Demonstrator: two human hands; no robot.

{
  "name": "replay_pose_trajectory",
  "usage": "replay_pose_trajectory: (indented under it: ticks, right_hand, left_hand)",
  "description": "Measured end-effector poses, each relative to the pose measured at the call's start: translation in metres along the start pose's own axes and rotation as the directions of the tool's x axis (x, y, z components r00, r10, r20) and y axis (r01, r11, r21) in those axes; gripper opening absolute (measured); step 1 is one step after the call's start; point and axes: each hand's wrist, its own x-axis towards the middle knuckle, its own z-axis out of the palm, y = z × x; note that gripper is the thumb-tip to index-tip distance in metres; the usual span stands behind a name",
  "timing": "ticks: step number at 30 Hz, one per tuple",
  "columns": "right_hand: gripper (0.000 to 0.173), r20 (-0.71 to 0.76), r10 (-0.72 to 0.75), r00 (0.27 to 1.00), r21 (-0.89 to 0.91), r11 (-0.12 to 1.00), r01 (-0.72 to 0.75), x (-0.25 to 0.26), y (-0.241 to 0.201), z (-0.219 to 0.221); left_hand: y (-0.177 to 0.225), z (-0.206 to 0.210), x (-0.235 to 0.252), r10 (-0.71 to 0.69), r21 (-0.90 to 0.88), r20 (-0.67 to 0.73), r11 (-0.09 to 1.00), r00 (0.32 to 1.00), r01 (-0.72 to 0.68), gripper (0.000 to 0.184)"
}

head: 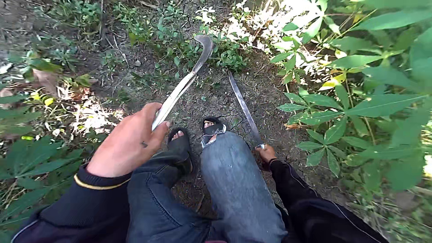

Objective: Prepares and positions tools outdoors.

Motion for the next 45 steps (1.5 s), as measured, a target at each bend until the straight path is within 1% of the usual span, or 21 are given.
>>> replay_pose_trajectory:
  ticks: [2, 6, 7, 9, 11, 14, 17, 21, 24, 25, 26, 28, 30, 31, 33, 36, 39, 40, 41, 43, 45]
  right_hand:
    - [0.045, -0.078, 0.015, 0.997, 0.167, 0.986, -0.001, -0.006, -0.008, 0.002]
    - [0.033, -0.13, 0.066, 0.989, 0.522, 0.853, 0.011, -0.025, -0.094, 0.014]
    - [0.031, -0.113, 0.06, 0.992, 0.52, 0.854, 0.008, -0.025, -0.109, 0.019]
    - [0.033, -0.028, 0.003, 1.0, 0.343, 0.939, 0.007, -0.015, -0.112, 0.031]
    - [0.038, 0.028, -0.063, 0.998, 0.122, 0.991, 0.059, 0.0, -0.085, 0.04]
    - [0.045, -0.003, -0.109, 0.994, 0.054, 0.993, 0.11, 0.003, -0.053, 0.026]
    - [0.041, -0.094, -0.058, 0.994, 0.256, 0.963, 0.081, -0.008, -0.068, 0.013]
    - [0.024, -0.141, 0.054, 0.988, 0.681, 0.73, 0.058, 0.033, -0.134, 0.0]
    - [0.019, -0.135, 0.075, 0.988, 0.756, 0.652, 0.054, 0.077, -0.179, -0.006]
    - [0.021, -0.108, 0.045, 0.993, 0.719, 0.693, 0.046, 0.083, -0.19, -0.006]
    - [0.025, -0.084, 0.013, 0.996, 0.608, 0.793, 0.041, 0.085, -0.193, -0.003]
    - [0.036, -0.021, -0.042, 0.999, 0.22, 0.975, 0.045, 0.077, -0.177, -0.006]
    - [0.04, 0.024, -0.062, 0.998, 0.023, 0.998, 0.061, 0.071, -0.161, -0.01]
    - [0.041, 0.001, -0.067, 0.998, 0.044, 0.997, 0.067, 0.071, -0.152, -0.008]
    - [0.039, -0.081, -0.033, 0.996, 0.261, 0.964, 0.053, 0.067, -0.136, 0.0]
    - [0.031, -0.177, 0.062, 0.982, 0.649, 0.757, 0.069, 0.071, -0.161, 0.005]
    - [0.017, -0.212, 0.105, 0.972, 0.817, 0.564, 0.117, 0.094, -0.191, -0.001]
    - [0.018, -0.191, 0.084, 0.978, 0.801, 0.589, 0.106, 0.101, -0.201, -0.006]
    - [0.022, -0.154, 0.046, 0.987, 0.712, 0.697, 0.079, 0.105, -0.202, -0.011]
    - [0.033, -0.065, -0.021, 0.998, 0.331, 0.943, 0.042, 0.107, -0.184, -0.023]
    - [0.04, -0.018, -0.042, 0.999, 0.044, 0.998, 0.043, 0.102, -0.162, -0.033]
  left_hand:
    - [0.001, 0.0, 0.003, 0.001, 0.025, -0.008, 1.0, 1.0, -0.001, 0.04]
    - [0.003, -0.001, -0.001, 0.003, 0.027, -0.006, 1.0, 1.0, -0.003, 0.042]
    - [0.003, 0.0, -0.004, 0.013, 0.017, -0.003, 1.0, 1.0, -0.013, 0.042]
    - [0.006, 0.002, -0.008, 0.028, 0.0, -0.006, 1.0, 1.0, -0.028, 0.043]
    - [0.009, 0.004, -0.011, 0.055, -0.004, -0.021, 0.998, 0.998, -0.055, 0.045]
    - [0.009, 0.007, -0.017, 0.092, -0.01, -0.037, 0.996, 0.995, -0.093, 0.049]
    - [0.011, 0.009, -0.026, 0.096, 0.014, -0.026, 0.995, 0.995, -0.095, 0.051]
    - [0.012, 0.009, -0.039, 0.066, -0.019, 0.046, 0.998, 0.997, -0.065, 0.055]
    - [0.011, 0.008, -0.042, 0.084, -0.03, 0.071, 0.996, 0.994, -0.082, 0.055]
    - [0.012, 0.007, -0.041, 0.093, -0.007, 0.069, 0.996, 0.993, -0.093, 0.056]
    - [0.014, 0.006, -0.04, 0.098, 0.016, 0.07, 0.995, 0.993, -0.099, 0.056]
    - [0.019, 0.004, -0.036, 0.097, 0.039, 0.089, 0.994, 0.991, -0.101, 0.056]
    - [0.02, 0.002, -0.032, 0.089, 0.046, 0.107, 0.994, 0.99, -0.094, 0.055]
    - [0.019, 0.002, -0.032, 0.084, 0.045, 0.113, 0.995, 0.99, -0.089, 0.055]
    - [0.02, 0.001, -0.034, 0.074, 0.039, 0.148, 0.996, 0.986, -0.08, 0.055]
    - [0.023, -0.002, -0.036, 0.039, 0.037, 0.202, 0.998, 0.979, -0.048, 0.055]
    - [0.026, -0.001, -0.036, 0.026, 0.048, 0.23, 0.998, 0.973, -0.038, 0.055]
    - [0.029, -0.002, -0.035, 0.022, 0.057, 0.23, 0.998, 0.973, -0.036, 0.055]
    - [0.031, -0.002, -0.033, 0.021, 0.067, 0.224, 0.997, 0.974, -0.037, 0.056]
    - [0.035, -0.002, -0.03, 0.034, 0.081, 0.225, 0.995, 0.974, -0.054, 0.055]
    - [0.037, -0.003, -0.027, 0.042, 0.074, 0.243, 0.995, 0.969, -0.061, 0.055]
